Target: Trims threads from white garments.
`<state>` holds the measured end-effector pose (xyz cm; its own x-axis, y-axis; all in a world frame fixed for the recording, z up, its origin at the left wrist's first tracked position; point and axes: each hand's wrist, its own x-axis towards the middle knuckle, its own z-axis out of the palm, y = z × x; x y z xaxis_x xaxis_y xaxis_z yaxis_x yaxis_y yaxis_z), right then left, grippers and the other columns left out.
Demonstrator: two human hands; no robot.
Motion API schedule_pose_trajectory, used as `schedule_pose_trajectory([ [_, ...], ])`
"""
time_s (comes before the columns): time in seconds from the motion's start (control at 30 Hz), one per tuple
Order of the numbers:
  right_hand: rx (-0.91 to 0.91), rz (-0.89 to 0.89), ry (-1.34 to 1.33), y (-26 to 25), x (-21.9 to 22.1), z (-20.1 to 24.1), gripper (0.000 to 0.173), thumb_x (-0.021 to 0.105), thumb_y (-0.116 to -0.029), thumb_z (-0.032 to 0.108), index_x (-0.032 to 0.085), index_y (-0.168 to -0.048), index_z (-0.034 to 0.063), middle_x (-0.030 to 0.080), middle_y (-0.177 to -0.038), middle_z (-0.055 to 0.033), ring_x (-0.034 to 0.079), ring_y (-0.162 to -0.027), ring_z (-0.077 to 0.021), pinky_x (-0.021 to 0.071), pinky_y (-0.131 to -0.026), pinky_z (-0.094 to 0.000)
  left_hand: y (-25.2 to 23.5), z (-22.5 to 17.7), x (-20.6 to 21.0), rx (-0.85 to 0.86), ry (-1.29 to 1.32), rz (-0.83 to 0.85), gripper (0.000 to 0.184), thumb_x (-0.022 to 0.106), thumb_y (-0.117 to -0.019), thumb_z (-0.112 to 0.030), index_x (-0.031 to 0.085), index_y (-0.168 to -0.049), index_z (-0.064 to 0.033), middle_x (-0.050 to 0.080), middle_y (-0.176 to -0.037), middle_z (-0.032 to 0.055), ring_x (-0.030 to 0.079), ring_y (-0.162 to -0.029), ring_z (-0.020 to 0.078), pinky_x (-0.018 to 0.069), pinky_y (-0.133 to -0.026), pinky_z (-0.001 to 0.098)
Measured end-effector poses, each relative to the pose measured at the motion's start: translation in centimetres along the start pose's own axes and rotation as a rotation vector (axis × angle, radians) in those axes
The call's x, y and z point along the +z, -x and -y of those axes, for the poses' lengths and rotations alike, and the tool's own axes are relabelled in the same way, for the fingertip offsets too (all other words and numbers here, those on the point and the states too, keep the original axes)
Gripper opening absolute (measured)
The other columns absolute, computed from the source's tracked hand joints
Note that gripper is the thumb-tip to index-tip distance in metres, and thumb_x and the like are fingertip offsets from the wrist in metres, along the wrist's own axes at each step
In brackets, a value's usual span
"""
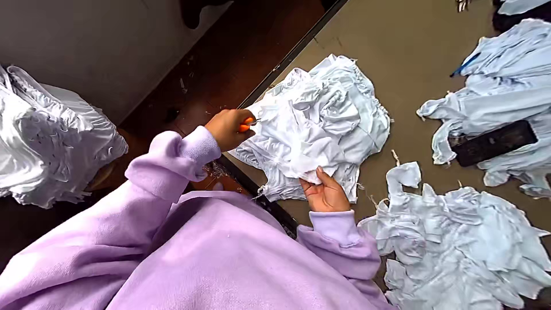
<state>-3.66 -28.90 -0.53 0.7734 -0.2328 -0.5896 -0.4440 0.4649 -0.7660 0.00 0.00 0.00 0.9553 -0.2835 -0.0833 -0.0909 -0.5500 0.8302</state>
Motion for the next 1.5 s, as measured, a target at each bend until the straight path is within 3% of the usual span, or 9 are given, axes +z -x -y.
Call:
schedule_pose_trajectory([
  [0.13,-0.345,-0.171,0.455,0.6,-1.6,-3.0,0.068,0.061,-0.0978,0.002,0.023,-0.154,0.0011,0.039,-0.15,-0.0172,0.051,-0.128,-0.0198,0.0499,-0.1,-0.0356,3.4,2.7,3.5,-0.158,-0.123,0.028,0.037,0.073,-0.0928,-0.011,0.065,-0.127,0.0011,0.066,-0.12,0.0251,0.067,-0.106,0.0421,0.053,-0.091,0.0619],
  [0.2,-0.814,-0.073,0.892,0.2,-2.8,-3.9,0.06,0.067,-0.0907,0.008,0.041,-0.139,-0.0171,0.041,-0.146,-0.0353,0.043,-0.136,-0.0369,0.0418,-0.108,-0.0414,3.8,2.7,4.7,-0.202,-0.218,0.004,0.052,0.074,-0.0901,-0.009,0.059,-0.14,-0.0055,0.062,-0.128,0.0253,0.068,-0.102,0.0448,0.055,-0.082,0.0641],
  [0.3,-1.326,0.27,1.401,-1.2,-1.5,-3.4,0.024,0.065,-0.0942,0.011,0.074,-0.113,-0.0015,0.067,-0.121,-0.0282,0.062,-0.112,-0.0489,0.0479,-0.099,-0.0569,3.1,2.3,5.6,-0.215,-0.337,-0.014,0.05,0.071,-0.0917,-0.01,0.061,-0.14,-0.0075,0.064,-0.125,0.0254,0.069,-0.097,0.0464,0.0548,-0.075,0.0643],
  [0.4,-1.133,0.563,1.557,-2.9,1.1,-3.3,0.028,0.067,-0.0931,0.003,0.073,-0.12,-0.0002,0.063,-0.124,-0.0295,0.066,-0.1,-0.046,0.0549,-0.086,-0.0566,2.3,2.3,5.5,-0.234,-0.375,0.001,0.028,0.065,-0.0947,-0.008,0.067,-0.122,-0.0022,0.067,-0.119,0.0233,0.069,-0.101,0.0452,0.0542,-0.077,0.064],
  [0.57,-0.993,0.651,1.393,-3.8,3.0,-3.4,0.011,0.071,-0.0913,0.005,0.077,-0.094,-0.0035,0.072,-0.098,-0.0221,0.071,-0.084,-0.0339,0.0581,-0.075,-0.0495,4.1,2.9,4.0,-0.208,-0.388,-0.063,0.017,0.064,-0.0938,-0.002,0.069,-0.109,0.0049,0.068,-0.115,0.0253,0.069,-0.1,0.0455,0.0535,-0.081,0.0632],
  [0.7,-0.646,0.68,1.106,-2.9,3.4,-4.2,0.02,0.061,-0.1009,0.011,0.069,-0.103,-0.007,0.072,-0.087,-0.0117,0.07,-0.076,-0.0099,0.0598,-0.076,-0.0297,6.0,3.1,3.1,-0.183,-0.333,-0.189,0.027,0.071,-0.09,-0.007,0.066,-0.114,0.0051,0.068,-0.114,0.0259,0.068,-0.103,0.0459,0.0541,-0.083,0.0625],
  [0.93,-0.368,0.691,0.904,-2.3,3.8,-4.3,0.011,0.063,-0.0977,0.004,0.066,-0.103,-0.005,0.068,-0.095,-0.0046,0.068,-0.076,-0.003,0.0612,-0.072,-0.0231,4.9,-0.4,4.2,0.152,-0.31,-0.006,0.032,0.072,-0.0946,-0.028,0.071,-0.105,0.0024,0.07,-0.095,0.0203,0.07,-0.094,0.0404,0.0565,-0.079,0.0564],
  [1.27,-0.63,0.73,0.786,-1.3,3.4,-4.1,0.009,0.063,-0.0945,0.001,0.068,-0.102,-0.0013,0.073,-0.093,0.0023,0.068,-0.081,0.0019,0.0579,-0.077,-0.0174,5.7,-0.4,3.8,0.155,-0.29,0.166,0.039,0.072,-0.0933,-0.037,0.071,-0.104,0.0011,0.069,-0.094,0.0185,0.069,-0.094,0.0383,0.0565,-0.077,0.0545],
  [1.5,-0.787,0.766,0.77,-0.1,3.7,-4.0,0.012,0.064,-0.096,0.002,0.072,-0.102,-0.0028,0.072,-0.103,-0.0039,0.068,-0.086,-0.0014,0.0593,-0.078,-0.019,7.1,0.1,2.6,0.181,-0.192,-0.05,0.038,0.06,-0.1008,-0.037,0.073,-0.099,-0.002,0.07,-0.087,0.013,0.071,-0.082,0.0291,0.0579,-0.072,0.0483],
])
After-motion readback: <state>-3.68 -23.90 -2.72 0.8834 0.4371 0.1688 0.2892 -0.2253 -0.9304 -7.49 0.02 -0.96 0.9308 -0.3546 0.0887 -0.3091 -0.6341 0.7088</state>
